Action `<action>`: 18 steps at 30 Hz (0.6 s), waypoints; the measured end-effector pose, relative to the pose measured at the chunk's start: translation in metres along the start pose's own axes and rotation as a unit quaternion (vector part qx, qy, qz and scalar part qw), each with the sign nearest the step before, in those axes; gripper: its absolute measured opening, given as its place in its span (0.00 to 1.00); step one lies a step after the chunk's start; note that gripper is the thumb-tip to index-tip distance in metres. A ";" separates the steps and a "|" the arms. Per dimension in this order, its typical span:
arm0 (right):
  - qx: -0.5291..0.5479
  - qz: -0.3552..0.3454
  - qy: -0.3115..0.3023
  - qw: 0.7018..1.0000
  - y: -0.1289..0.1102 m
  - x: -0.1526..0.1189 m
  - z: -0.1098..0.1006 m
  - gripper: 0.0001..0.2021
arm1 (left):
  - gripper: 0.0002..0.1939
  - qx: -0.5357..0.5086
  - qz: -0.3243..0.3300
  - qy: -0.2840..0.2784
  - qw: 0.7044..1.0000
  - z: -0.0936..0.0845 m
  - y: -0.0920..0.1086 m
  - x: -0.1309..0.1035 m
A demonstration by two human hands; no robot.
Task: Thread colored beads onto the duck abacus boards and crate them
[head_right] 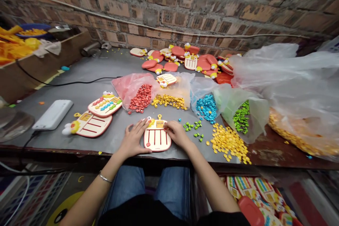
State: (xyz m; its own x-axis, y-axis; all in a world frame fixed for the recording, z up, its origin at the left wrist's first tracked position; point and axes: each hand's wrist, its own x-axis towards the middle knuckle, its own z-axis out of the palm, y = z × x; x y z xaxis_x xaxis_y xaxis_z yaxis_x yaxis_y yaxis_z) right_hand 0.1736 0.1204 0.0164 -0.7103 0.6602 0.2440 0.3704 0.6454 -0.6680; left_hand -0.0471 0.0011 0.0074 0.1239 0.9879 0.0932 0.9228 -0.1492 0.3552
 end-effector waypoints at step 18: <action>-0.048 -0.033 -0.067 0.996 -0.029 0.134 0.051 0.08 | 0.60 -0.001 -0.003 0.004 1.000 0.004 0.000 0.002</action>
State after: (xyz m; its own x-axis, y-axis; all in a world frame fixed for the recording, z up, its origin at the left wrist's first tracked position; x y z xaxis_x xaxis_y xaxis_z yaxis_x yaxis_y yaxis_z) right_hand 0.0373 0.1710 0.0329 -0.8059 0.5621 0.1859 0.3705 0.7237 -0.5823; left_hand -0.0458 0.0030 0.0041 0.1149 0.9885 0.0987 0.9229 -0.1430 0.3575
